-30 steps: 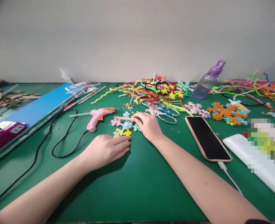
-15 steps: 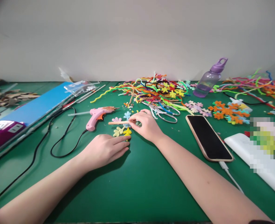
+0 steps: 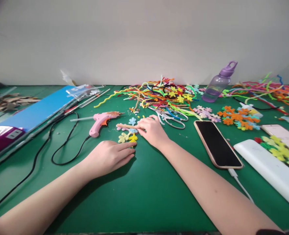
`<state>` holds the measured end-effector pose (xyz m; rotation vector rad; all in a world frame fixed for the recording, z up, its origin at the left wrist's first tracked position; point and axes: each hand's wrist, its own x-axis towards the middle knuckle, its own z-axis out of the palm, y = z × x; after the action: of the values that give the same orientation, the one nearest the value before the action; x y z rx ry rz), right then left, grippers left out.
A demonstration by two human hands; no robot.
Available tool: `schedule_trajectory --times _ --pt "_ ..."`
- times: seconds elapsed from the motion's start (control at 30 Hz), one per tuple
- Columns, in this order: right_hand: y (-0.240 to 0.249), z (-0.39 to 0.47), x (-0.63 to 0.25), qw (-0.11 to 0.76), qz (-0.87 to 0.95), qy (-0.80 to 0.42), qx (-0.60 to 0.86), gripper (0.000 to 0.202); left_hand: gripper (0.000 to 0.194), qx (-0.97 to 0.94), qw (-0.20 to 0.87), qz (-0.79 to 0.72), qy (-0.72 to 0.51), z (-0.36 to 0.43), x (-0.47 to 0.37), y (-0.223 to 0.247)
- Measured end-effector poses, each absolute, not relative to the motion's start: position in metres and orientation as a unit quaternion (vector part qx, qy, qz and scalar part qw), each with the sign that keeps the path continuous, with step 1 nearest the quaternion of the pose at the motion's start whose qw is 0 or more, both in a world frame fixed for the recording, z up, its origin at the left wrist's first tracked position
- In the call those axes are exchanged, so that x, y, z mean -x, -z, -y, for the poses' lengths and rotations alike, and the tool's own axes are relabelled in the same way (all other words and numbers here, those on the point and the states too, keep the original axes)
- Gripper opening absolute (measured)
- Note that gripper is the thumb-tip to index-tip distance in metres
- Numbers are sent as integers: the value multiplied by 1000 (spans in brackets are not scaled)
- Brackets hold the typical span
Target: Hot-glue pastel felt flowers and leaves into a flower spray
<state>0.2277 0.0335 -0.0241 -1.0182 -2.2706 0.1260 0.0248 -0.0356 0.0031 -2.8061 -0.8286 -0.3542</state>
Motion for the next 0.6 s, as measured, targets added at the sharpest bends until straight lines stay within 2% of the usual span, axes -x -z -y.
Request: schedule_trajectory --times 0.23,0.4,0.6 --pt "17 -28 -227 404 840 -15 361 11 27 943 110 283 133 36 -24 -5" --pt "17 -26 -228 351 877 -51 323 14 33 899 127 377 182 34 -21 -6" --pt "18 -27 -227 326 883 -77 328 15 38 884 106 435 138 33 -22 -4"
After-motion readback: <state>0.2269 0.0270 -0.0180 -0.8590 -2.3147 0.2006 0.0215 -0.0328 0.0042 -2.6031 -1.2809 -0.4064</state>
